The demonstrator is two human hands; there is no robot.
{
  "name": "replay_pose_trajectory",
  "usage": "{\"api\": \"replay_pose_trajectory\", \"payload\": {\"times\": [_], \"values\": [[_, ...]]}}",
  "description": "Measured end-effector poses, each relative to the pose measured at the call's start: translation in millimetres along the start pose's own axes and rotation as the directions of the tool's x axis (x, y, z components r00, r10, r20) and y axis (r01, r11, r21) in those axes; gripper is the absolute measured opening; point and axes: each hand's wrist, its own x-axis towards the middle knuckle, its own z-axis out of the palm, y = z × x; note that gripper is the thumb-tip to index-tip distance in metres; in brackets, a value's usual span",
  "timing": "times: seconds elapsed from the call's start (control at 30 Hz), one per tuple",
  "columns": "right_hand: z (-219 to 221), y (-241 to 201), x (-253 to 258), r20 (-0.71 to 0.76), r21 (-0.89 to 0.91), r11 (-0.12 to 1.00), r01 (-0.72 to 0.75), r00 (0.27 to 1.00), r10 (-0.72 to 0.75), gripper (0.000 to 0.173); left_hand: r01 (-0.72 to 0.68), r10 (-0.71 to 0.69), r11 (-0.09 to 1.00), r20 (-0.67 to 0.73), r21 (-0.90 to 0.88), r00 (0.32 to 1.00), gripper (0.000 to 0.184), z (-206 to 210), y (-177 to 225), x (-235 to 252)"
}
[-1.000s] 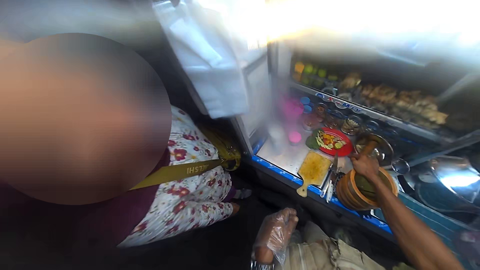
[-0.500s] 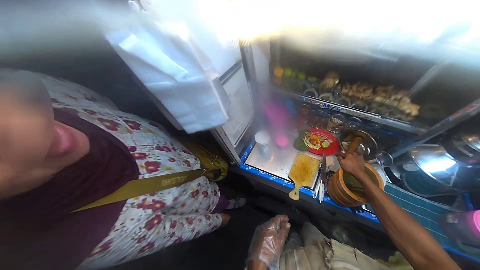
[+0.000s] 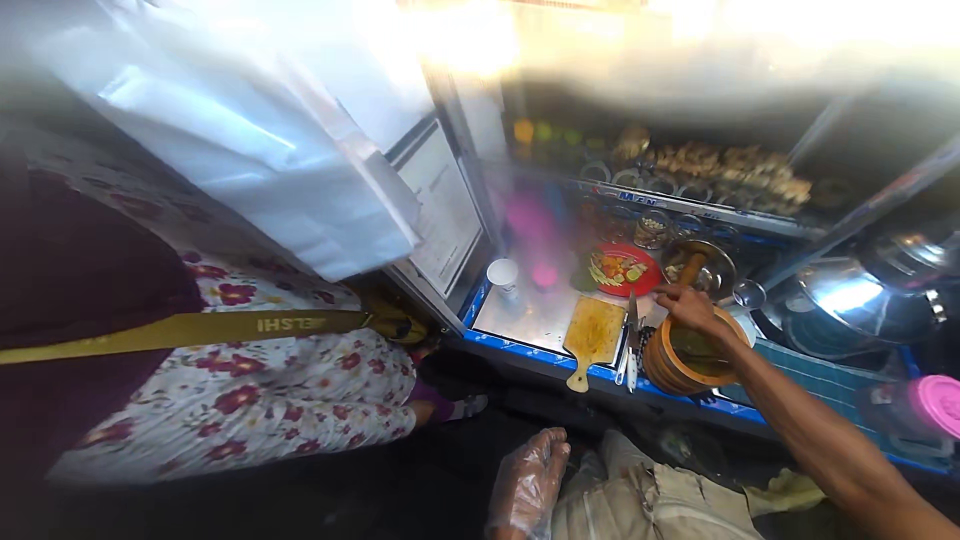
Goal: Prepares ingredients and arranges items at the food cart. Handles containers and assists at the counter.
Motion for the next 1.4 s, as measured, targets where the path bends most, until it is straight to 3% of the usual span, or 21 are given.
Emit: {"api": "replay_pose_trajectory", "payload": {"times": [0.07,0.1,0.2,0.53,0.7,0.9,1.03,1.1,1.17,1.27,1.33,1.4], "values": [[-21.6,11.5,-8.1,0.117,0.239,0.967,0.090,0.986,-0.121,0.039,-0.004,0.004,1.000,-0.026,-0.003,1.000,0.035,-0.4,-3.0,-0.6],[-32.9,18.2,-10.1,0.164,0.261,0.958,0.116,0.973,-0.162,0.040,0.001,-0.001,1.000,-0.038,-0.012,0.999,0.035,-0.6,-4.0,-1.4],[-53.8,34.3,-11.8,0.279,0.081,0.987,0.139,0.947,-0.156,0.038,0.007,-0.009,1.000,-0.070,-0.025,0.997,0.034,-3.5,-7.0,-2.8],[-53.6,52.4,-20.0,0.213,-0.196,0.949,0.246,0.956,-0.203,0.030,-0.019,0.020,1.000,-0.059,0.007,0.998,0.034,0.1,-6.4,-4.0],[-57.6,56.1,-14.8,0.285,-0.232,0.931,0.283,0.934,-0.214,0.036,-0.021,0.019,0.998,-0.043,-0.053,0.999,0.036,-4.8,-6.8,-5.3],[-57.6,50.4,-6.5,0.242,-0.243,0.922,0.302,0.939,-0.244,0.034,-0.023,0.014,0.991,-0.069,-0.131,0.997,0.035,-5.1,-10.3,-2.9],[-58.4,55.7,3.1,0.279,-0.243,0.936,0.254,0.943,-0.183,0.037,-0.043,0.038,0.992,-0.048,-0.120,0.998,0.036,-4.3,-7.8,-3.0],[-61.8,45.1,-1.4,0.290,-0.308,0.915,0.262,0.941,-0.171,0.044,-0.049,0.044,0.991,-0.039,-0.124,0.998,0.036,-4.0,-6.0,-4.7],[-63.6,11.0,-21.2,0.187,-0.289,0.906,0.308,0.947,-0.262,0.050,-0.046,0.041,0.990,-0.037,-0.135,0.998,0.036,-3.8,-5.0,-4.5],[-31.0,-59.8,-73.0,-0.102,0.019,0.933,0.359,0.929,-0.355,0.049,-0.059,0.055,0.991,-0.040,-0.116,0.998,0.037,-3.4,-3.5,1.1],[22.0,-92.3,-101.6,-0.112,0.192,0.931,0.311,0.949,-0.294,0.055,-0.052,0.049,0.991,-0.026,-0.121,0.998,0.036,-2.3,-2.1,0.5],[83.3,-95.4,-111.0,-0.050,0.202,0.962,0.183,0.983,-0.176,0.069,-0.051,0.050,0.991,-0.011,-0.125,0.999,0.036,-2.1,-0.6,-2.7]]}}
